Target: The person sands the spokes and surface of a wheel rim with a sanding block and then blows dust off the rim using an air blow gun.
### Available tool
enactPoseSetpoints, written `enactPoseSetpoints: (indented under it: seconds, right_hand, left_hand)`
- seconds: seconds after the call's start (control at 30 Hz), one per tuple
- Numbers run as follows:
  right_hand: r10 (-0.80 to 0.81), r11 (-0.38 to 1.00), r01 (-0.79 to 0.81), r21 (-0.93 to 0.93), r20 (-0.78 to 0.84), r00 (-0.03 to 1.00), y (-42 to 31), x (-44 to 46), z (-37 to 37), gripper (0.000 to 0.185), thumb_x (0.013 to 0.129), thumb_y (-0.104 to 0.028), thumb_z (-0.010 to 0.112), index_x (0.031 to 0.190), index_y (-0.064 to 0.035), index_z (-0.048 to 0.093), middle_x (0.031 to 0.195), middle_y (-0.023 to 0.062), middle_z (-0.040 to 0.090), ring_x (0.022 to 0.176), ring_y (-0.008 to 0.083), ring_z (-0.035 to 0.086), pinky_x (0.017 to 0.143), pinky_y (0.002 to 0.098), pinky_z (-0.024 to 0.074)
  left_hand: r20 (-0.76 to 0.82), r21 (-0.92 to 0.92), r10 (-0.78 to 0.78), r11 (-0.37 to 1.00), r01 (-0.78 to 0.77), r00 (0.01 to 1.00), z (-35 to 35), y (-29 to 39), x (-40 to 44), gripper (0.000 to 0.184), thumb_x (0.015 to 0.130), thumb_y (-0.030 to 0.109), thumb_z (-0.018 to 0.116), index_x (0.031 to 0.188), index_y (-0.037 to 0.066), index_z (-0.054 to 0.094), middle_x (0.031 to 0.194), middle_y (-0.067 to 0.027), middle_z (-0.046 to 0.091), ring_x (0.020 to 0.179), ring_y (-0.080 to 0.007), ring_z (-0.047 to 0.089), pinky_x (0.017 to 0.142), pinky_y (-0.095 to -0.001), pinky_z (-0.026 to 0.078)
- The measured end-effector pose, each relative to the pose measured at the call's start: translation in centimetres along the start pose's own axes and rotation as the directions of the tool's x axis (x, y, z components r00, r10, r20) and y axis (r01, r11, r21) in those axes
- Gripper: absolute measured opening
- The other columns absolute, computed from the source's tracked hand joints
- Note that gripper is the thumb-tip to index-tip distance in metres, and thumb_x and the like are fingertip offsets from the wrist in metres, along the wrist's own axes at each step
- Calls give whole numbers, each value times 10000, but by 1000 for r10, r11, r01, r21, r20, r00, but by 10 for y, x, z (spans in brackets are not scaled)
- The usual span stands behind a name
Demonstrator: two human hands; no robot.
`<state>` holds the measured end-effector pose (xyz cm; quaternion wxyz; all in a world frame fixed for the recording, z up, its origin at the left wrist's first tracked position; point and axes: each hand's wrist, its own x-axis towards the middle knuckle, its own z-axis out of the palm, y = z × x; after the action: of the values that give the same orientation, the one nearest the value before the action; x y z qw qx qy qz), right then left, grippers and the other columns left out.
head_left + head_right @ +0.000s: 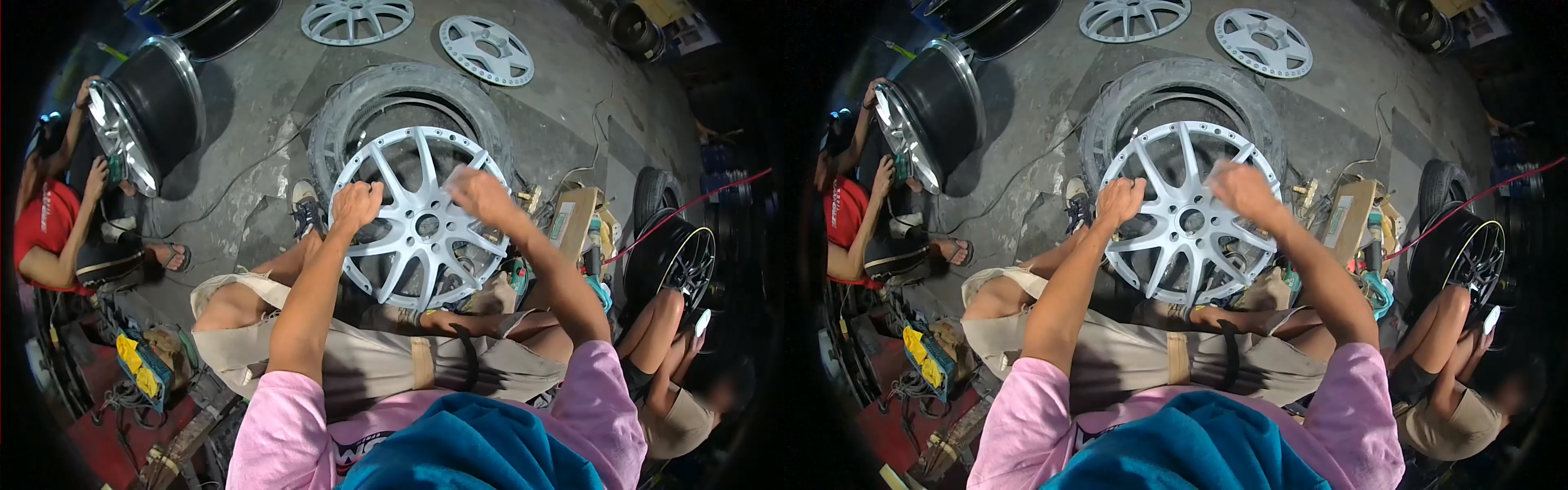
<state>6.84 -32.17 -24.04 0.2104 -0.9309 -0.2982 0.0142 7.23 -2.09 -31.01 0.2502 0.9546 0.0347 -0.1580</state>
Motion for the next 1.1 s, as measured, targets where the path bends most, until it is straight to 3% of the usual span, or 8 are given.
enactPoseSetpoints:
  seconds: [0.07, 0.27, 0.33, 0.4, 0.53, 0.67, 0.9, 1.1]
  right_hand:
    - [310, 944, -300, -137, 59, 949, 39, 16, -13, 320, 1002, -285, 628, 914, -2, 748, 1024, 208, 735, 924, 398, 729, 855, 488, 589]
    - [48, 999, -49, 6, 53, 997, -7, 1, 13, 281, 965, -281, 671, 974, -6, 725, 1009, 197, 717, 964, 388, 707, 867, 490, 577]
    - [-104, 988, 90, -128, -103, 989, 18, -1, 17, 275, 969, -272, 672, 964, -2, 727, 1048, 195, 699, 1022, 389, 684, 878, 493, 564]
    - [195, 957, -223, -184, -158, 968, 55, 8, 2, 256, 969, -263, 680, 975, -12, 730, 1103, 183, 690, 1029, 401, 667, 868, 500, 557]
    - [-103, 932, -129, -339, -588, 803, 78, 10, 26, 213, 954, -204, 705, 971, 5, 743, 1110, 176, 687, 933, 419, 636, 835, 538, 536]
    - [154, 969, -213, -121, -374, 914, 31, -3, 8, 191, 967, -198, 704, 1010, -30, 786, 1094, 150, 690, 923, 410, 628, 811, 551, 510]
    - [724, 659, -586, 472, -189, 663, 124, 18, 37, 329, 1036, -302, 617, 1042, -34, 808, 951, 218, 744, 905, 398, 719, 860, 453, 542]
    - [316, 949, -263, 175, -508, 802, 7, -17, 26, 249, 1024, -216, 649, 1167, -72, 793, 1097, 154, 706, 962, 349, 636, 894, 436, 517]
  left_hand:
    - [4, 6, 2, 1000, -2, 1000, -2, 1, 1, 669, 1000, 493, 424, 982, -68, 789, 1037, -336, 734, 1043, -470, 704, 999, -522, 520]
    - [1, 5, -7, 1000, 7, 1000, 3, -2, 3, 667, 1000, 505, 433, 984, -58, 792, 1036, -328, 738, 1048, -459, 705, 1005, -517, 518]
    - [7, 5, -15, 1000, 15, 1000, 1, -1, -1, 665, 1000, 506, 435, 984, -54, 794, 1034, -326, 738, 1051, -458, 704, 1010, -515, 515]
    - [1, 2, 13, 1000, -13, 1000, -3, 0, -3, 654, 1001, 502, 436, 986, -44, 796, 1044, -321, 739, 1064, -456, 699, 1021, -512, 509]
    - [22, -9, -15, 1000, 15, 1000, -4, 2, -1, 639, 999, 494, 443, 988, -39, 796, 1054, -326, 737, 1070, -458, 699, 1017, -514, 511]
    - [13, -17, -28, 999, 29, 1000, 0, 1, -4, 632, 990, 497, 463, 990, -42, 794, 1063, -324, 738, 1070, -454, 704, 1007, -517, 517]
    - [10, -17, -36, 999, 36, 999, -7, 9, -6, 621, 982, 475, 462, 977, -50, 793, 1030, -323, 740, 1037, -468, 711, 993, -519, 527]
    - [28, -6, -33, 999, 33, 999, -5, 4, -2, 613, 978, 473, 468, 991, -48, 792, 1065, -325, 735, 1071, -465, 697, 1012, -517, 517]
